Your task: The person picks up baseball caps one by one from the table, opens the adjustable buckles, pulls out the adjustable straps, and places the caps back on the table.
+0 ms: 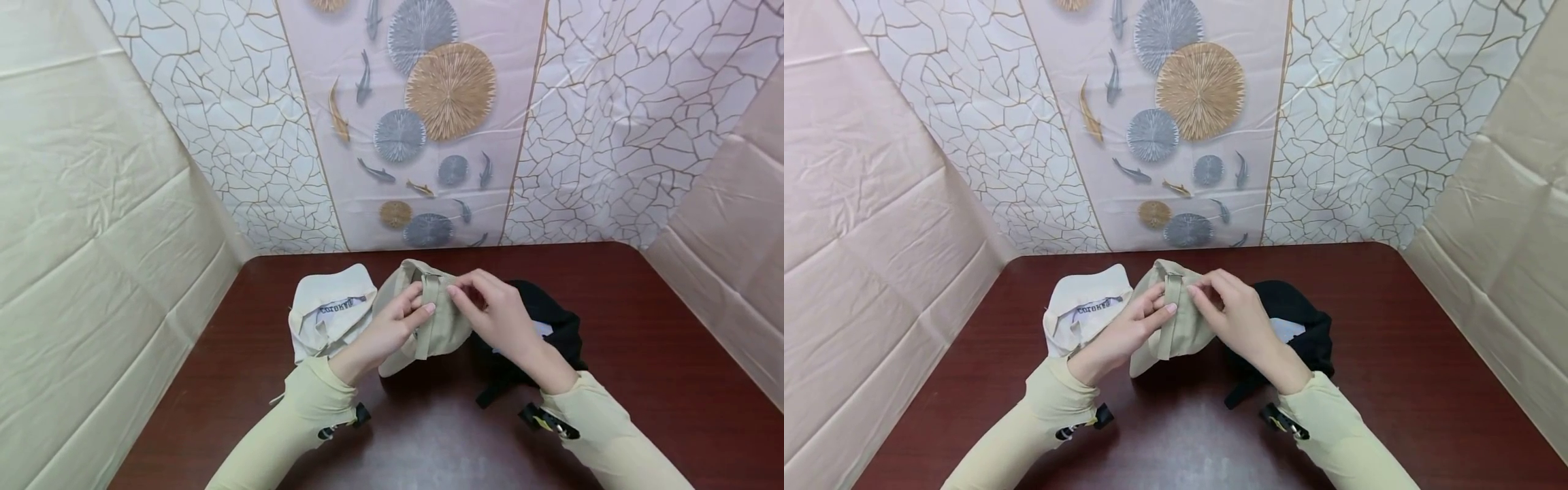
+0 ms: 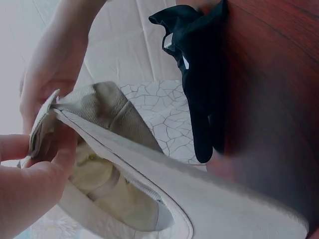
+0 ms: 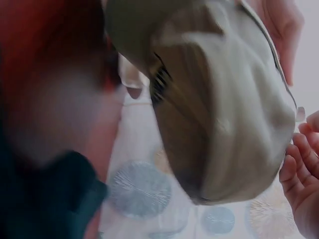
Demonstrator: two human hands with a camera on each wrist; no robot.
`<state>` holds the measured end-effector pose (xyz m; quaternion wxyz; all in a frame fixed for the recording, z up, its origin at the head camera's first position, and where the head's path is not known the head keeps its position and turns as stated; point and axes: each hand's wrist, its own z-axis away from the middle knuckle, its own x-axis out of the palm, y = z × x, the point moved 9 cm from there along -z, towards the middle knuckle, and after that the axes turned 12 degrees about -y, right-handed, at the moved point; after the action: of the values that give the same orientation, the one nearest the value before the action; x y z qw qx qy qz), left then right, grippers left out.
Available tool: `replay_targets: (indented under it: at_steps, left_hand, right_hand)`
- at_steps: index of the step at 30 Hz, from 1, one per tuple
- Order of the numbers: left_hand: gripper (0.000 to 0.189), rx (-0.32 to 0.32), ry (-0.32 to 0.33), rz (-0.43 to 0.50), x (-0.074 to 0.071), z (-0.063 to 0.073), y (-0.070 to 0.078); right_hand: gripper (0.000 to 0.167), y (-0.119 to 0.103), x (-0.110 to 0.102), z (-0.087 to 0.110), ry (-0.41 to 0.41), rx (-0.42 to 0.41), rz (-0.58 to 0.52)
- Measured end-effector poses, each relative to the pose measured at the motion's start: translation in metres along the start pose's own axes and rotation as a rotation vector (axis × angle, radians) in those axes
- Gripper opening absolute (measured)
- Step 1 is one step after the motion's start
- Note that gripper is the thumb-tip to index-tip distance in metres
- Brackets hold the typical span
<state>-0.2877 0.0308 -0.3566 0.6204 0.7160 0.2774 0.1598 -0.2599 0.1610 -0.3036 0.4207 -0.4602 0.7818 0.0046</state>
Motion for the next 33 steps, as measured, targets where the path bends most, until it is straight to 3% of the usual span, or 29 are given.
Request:
replay_targets:
  at_steps: [4, 10, 14, 19, 21, 24, 28, 31, 33]
  left_hand:
    - [0.044, 0.027, 0.033, 0.012, -0.002, -0.002, 0.002]
    - [0.042, 0.047, 0.008, 0.026, 0.001, -0.004, 0.004]
    - [0.042, 0.071, 0.065, 0.055, -0.002, -0.002, 0.005]
    - [0.042, 0.142, 0.139, 0.24, -0.007, -0.004, 0.008]
    - [0.043, 0.191, 0.155, 0.331, -0.009, -0.006, 0.011]
    - [0.042, 0.262, 0.17, 0.435, -0.012, -0.011, 0.016]
    - [0.041, 0.295, 0.189, 0.512, -0.014, -0.014, 0.02]
    - [0.047, 0.298, 0.186, 0.531, -0.013, -0.014, 0.02]
    - [0.05, 0.296, 0.174, 0.543, -0.011, -0.014, 0.019]
  right_hand:
    - [0.015, 0.002, 0.01, 0.014, 0.007, 0.036, -0.017]
    - [0.021, 0.011, 0.015, 0.023, 0.052, 0.171, -0.084]
    - [0.024, 0.013, 0.016, 0.028, 0.062, 0.207, -0.106]
    - [0.014, 0.011, 0.02, 0.034, 0.039, 0.22, -0.101]
    - [0.018, 0.012, 0.025, 0.037, 0.0, 0.254, -0.134]
    - [0.034, 0.02, 0.043, 0.043, -0.124, 0.386, -0.317]
    - [0.062, 0.024, 0.074, 0.053, -0.345, 0.552, -0.702]
    - [0.074, 0.021, 0.089, 0.056, -0.451, 0.591, -0.932]
    - [0.077, 0.021, 0.095, 0.055, -0.447, 0.602, -1.058]
